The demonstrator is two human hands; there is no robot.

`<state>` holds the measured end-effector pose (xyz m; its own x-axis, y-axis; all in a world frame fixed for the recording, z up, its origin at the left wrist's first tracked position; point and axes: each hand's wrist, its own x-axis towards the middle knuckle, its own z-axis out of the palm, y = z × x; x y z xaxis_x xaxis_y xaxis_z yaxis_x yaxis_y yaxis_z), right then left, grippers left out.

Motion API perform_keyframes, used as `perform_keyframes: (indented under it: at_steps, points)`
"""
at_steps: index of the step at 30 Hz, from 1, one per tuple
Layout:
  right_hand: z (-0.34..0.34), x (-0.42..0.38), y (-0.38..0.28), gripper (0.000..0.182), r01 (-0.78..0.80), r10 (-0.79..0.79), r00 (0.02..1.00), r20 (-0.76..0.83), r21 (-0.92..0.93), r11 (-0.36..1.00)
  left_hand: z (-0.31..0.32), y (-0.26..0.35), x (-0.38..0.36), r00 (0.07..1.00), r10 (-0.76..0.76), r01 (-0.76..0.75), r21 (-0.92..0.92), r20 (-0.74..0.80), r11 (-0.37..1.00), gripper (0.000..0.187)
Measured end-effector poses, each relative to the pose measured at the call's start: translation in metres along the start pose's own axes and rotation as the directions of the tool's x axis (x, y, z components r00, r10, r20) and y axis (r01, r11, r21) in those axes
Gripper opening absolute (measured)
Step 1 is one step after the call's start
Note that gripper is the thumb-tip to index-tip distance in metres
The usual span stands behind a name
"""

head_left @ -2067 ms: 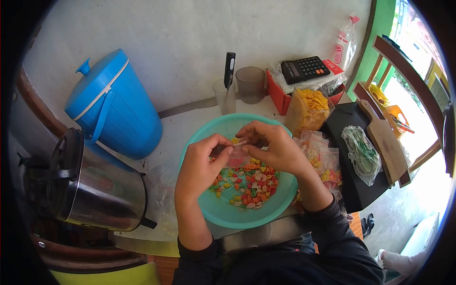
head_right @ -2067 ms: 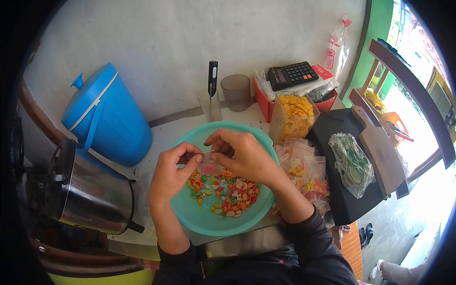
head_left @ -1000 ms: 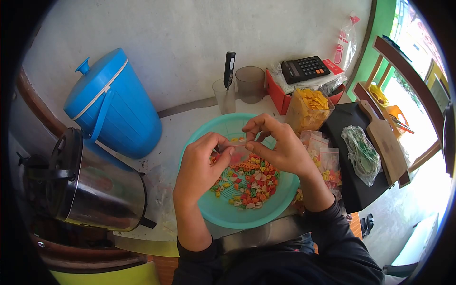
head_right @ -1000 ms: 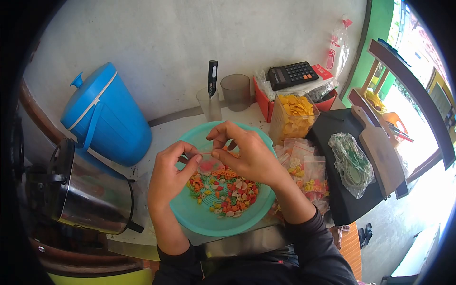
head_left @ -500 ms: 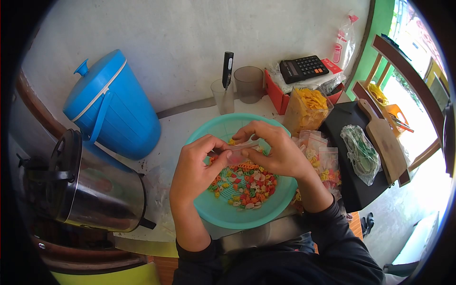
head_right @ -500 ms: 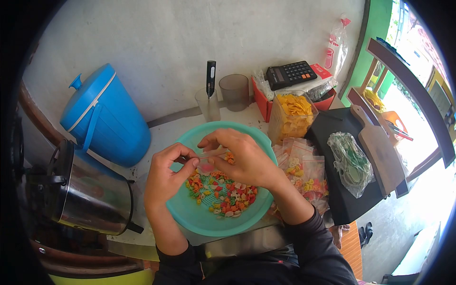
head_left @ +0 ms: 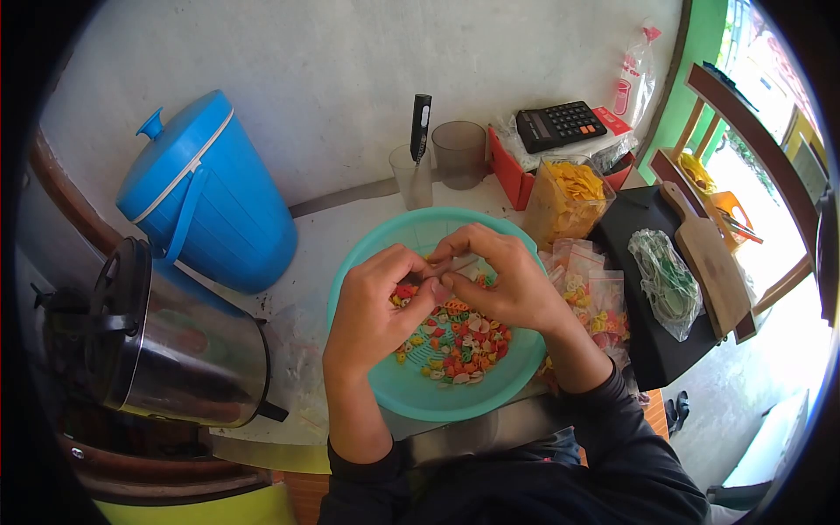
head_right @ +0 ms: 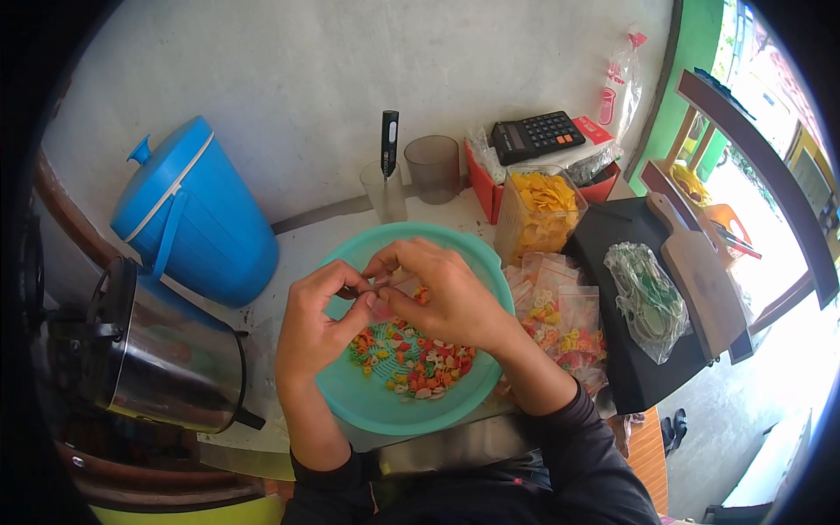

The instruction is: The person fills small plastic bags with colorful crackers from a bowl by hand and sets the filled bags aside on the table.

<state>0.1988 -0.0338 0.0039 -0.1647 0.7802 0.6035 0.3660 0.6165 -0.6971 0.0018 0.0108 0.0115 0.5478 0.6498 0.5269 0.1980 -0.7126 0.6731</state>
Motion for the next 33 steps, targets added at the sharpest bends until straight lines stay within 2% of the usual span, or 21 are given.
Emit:
perform_keyframes:
  at_steps: [2, 5, 8, 11, 13, 16, 19, 22, 23, 25, 28, 31, 33]
  points:
    - [0.0, 0.0, -0.001, 0.024, -0.005, 0.005, 1.0, -0.001, 0.002, 1.0, 0.0, 0.002, -0.001, 0.999, -0.046, 0.046, -0.047, 0.004, 0.998, 0.012]
    - [-0.002, 0.0, -0.002, 0.022, -0.014, 0.014, 1.0, 0.002, 0.011, 1.0, -0.002, 0.005, 0.0, 0.999, -0.043, 0.043, -0.021, 0.019, 0.999, 0.011]
    - [-0.002, 0.0, -0.005, 0.022, -0.035, 0.036, 0.999, -0.036, 0.04, 0.999, -0.008, 0.003, 0.0, 0.996, 0.077, -0.076, 0.03, -0.039, 0.997, 0.011]
    - [-0.003, -0.001, -0.007, 0.023, -0.055, 0.059, 0.995, -0.082, 0.043, 0.998, -0.019, 0.005, -0.003, 0.991, 0.122, -0.119, 0.042, -0.063, 0.992, 0.012]
    - [-0.001, -0.003, -0.009, 0.024, -0.059, 0.065, 0.994, -0.09, 0.065, 0.996, -0.02, 0.008, -0.005, 0.997, 0.06, -0.061, -0.007, -0.05, 0.998, 0.012]
    - [-0.004, -0.005, -0.01, 0.025, -0.025, 0.022, 0.996, -0.089, -0.037, 0.999, -0.02, 0.008, -0.008, 1.0, 0.025, -0.025, -0.017, -0.009, 1.0, 0.011]
    - [0.003, -0.004, -0.008, 0.027, -0.031, 0.039, 0.989, -0.142, 0.062, 0.998, -0.021, 0.011, -0.007, 0.999, 0.051, -0.051, 0.021, -0.008, 0.998, 0.01]
    - [0.011, 0.001, -0.011, 0.027, 0.012, 0.001, 0.995, -0.104, 0.127, 0.992, -0.021, 0.018, -0.006, 0.983, 0.146, -0.142, 0.043, -0.108, 0.989, 0.011]
    - [0.009, 0.0, -0.01, 0.028, -0.018, 0.015, 1.0, 0.025, 0.121, 0.993, -0.022, 0.019, -0.005, 0.97, 0.188, -0.182, 0.049, -0.155, 0.982, 0.011]
    - [0.008, -0.004, -0.007, 0.029, -0.082, 0.051, 0.959, 0.277, 0.102, 0.991, -0.023, 0.019, -0.006, 0.951, 0.187, -0.167, 0.098, -0.245, 0.981, 0.012]
    - [0.015, -0.006, -0.01, 0.028, -0.106, 0.079, 0.968, 0.239, 0.101, 0.989, -0.025, 0.016, -0.008, 0.934, 0.136, -0.111, 0.093, -0.33, 0.989, 0.012]
    - [0.006, -0.009, -0.014, 0.039, -0.043, 0.037, 0.97, 0.24, 0.019, 0.999, -0.021, 0.019, -0.005, 0.933, 0.105, -0.083, 0.078, -0.344, 0.994, 0.011]
    - [-0.007, -0.017, -0.023, 0.051, -0.16, 0.161, 0.971, 0.175, -0.019, 0.987, -0.014, 0.021, -0.002, 0.944, 0.096, -0.078, 0.068, -0.317, 0.995, 0.011]
